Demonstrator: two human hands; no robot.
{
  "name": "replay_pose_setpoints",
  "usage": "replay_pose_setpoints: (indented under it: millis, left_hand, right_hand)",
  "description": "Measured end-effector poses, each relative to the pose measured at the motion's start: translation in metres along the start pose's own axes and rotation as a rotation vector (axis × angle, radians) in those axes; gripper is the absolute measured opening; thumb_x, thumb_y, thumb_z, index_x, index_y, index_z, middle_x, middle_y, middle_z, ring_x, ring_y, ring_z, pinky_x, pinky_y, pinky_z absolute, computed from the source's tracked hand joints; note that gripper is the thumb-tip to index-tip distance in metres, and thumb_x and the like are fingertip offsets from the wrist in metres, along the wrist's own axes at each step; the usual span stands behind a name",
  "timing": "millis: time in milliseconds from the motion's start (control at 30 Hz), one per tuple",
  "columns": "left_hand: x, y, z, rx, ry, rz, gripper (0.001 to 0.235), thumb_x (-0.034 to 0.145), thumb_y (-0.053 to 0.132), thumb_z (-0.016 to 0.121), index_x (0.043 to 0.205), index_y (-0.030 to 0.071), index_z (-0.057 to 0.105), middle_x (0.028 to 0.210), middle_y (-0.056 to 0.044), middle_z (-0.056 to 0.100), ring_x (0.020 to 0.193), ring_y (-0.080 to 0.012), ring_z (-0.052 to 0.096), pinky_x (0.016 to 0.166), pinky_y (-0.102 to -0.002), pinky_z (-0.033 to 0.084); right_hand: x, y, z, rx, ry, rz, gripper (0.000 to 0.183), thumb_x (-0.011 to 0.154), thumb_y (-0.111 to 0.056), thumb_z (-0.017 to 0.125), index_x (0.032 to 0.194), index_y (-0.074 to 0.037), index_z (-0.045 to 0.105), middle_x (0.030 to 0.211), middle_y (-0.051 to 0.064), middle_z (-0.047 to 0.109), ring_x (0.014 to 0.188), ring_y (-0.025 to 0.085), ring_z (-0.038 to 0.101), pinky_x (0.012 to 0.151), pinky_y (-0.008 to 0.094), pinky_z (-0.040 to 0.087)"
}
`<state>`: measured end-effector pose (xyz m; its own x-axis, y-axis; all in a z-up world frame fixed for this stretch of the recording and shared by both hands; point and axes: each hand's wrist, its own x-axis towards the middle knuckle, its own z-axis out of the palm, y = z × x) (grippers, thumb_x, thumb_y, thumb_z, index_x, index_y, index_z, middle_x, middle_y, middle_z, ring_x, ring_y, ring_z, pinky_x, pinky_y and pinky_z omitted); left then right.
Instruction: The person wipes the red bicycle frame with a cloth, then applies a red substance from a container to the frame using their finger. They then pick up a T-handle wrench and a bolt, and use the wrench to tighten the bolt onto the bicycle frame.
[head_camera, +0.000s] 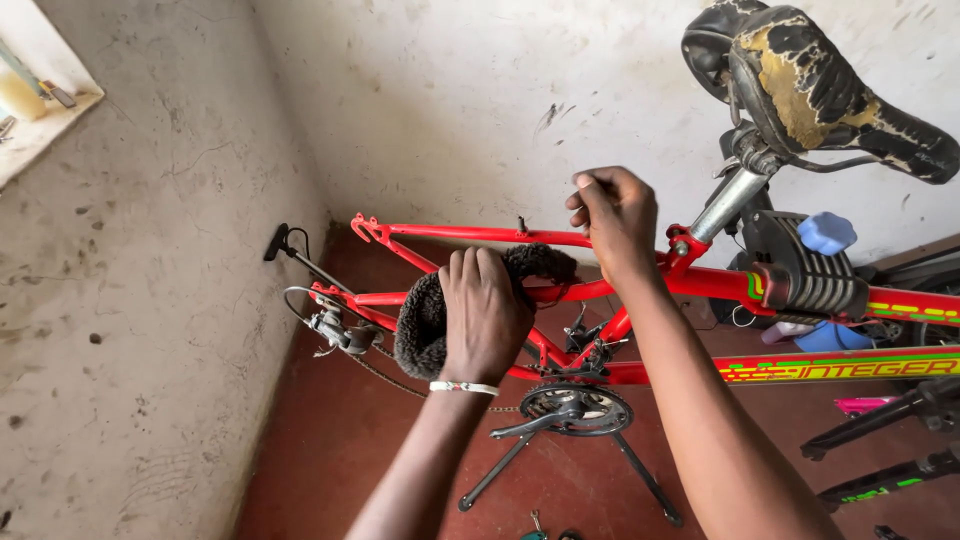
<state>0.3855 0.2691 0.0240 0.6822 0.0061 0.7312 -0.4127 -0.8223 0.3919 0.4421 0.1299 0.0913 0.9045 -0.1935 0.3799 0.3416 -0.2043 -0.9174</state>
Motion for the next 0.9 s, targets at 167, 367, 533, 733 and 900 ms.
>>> replay_pose_setpoints:
  millis: [167,367,533,733,900]
  left_hand:
    - [-0.012,0.0,0.022,-0.13,0.175,-0.163,0.014,0.077,0.012,0.058,0.085,0.006,0.048,0.078,-0.007,0.044,0.08,-0.0295,0.046,0.07,-0.038,0.035]
    - [0.019,0.014,-0.004,-0.295,0.136,-0.468,0.015,0.082,0.016,0.058,0.073,0.006,0.053,0.068,-0.013,0.053,0.075,-0.0384,0.054,0.065,-0.043,0.041]
    - [0.058,-0.012,-0.019,-0.624,0.142,-0.971,0.032,0.081,0.029,0.06,0.079,-0.002,0.065,0.078,-0.026,0.065,0.088,-0.043,0.062,0.074,-0.047,0.043]
    - [0.043,0.086,-0.074,-0.725,0.004,-0.214,0.021,0.084,0.009,0.047,0.085,0.002,0.066,0.074,-0.019,0.067,0.076,-0.0435,0.066,0.064,-0.046,0.052]
    - [-0.01,0.056,-0.074,-0.519,-0.093,-0.285,0.023,0.074,0.005,0.055,0.087,0.018,0.069,0.081,0.005,0.073,0.067,-0.0185,0.06,0.064,-0.031,0.044]
  right_hand:
    - [-0.04,-0.024,-0.004,-0.004,0.08,-0.237,0.016,0.096,-0.011,0.051,0.097,0.002,0.06,0.066,0.014,0.06,0.051,0.015,0.057,0.043,0.021,0.045]
    - [-0.078,-0.015,-0.02,0.128,-0.007,-0.192,0.022,0.097,-0.014,0.048,0.095,0.003,0.062,0.066,0.017,0.06,0.054,0.016,0.058,0.046,0.026,0.048]
    - [-0.083,-0.049,-0.018,0.091,-0.143,-0.136,0.033,0.098,-0.021,0.047,0.091,0.004,0.066,0.072,0.02,0.065,0.057,0.02,0.06,0.052,0.03,0.05]
    - [-0.072,-0.058,-0.011,0.156,-0.094,0.279,0.044,0.088,-0.042,0.054,0.1,-0.002,0.066,0.099,0.014,0.064,0.09,0.025,0.057,0.086,0.042,0.048]
    - [-0.07,-0.042,-0.069,-0.91,0.209,-0.337,0.025,0.093,-0.02,0.062,0.081,0.001,0.064,0.074,0.022,0.062,0.066,0.041,0.055,0.064,0.046,0.04]
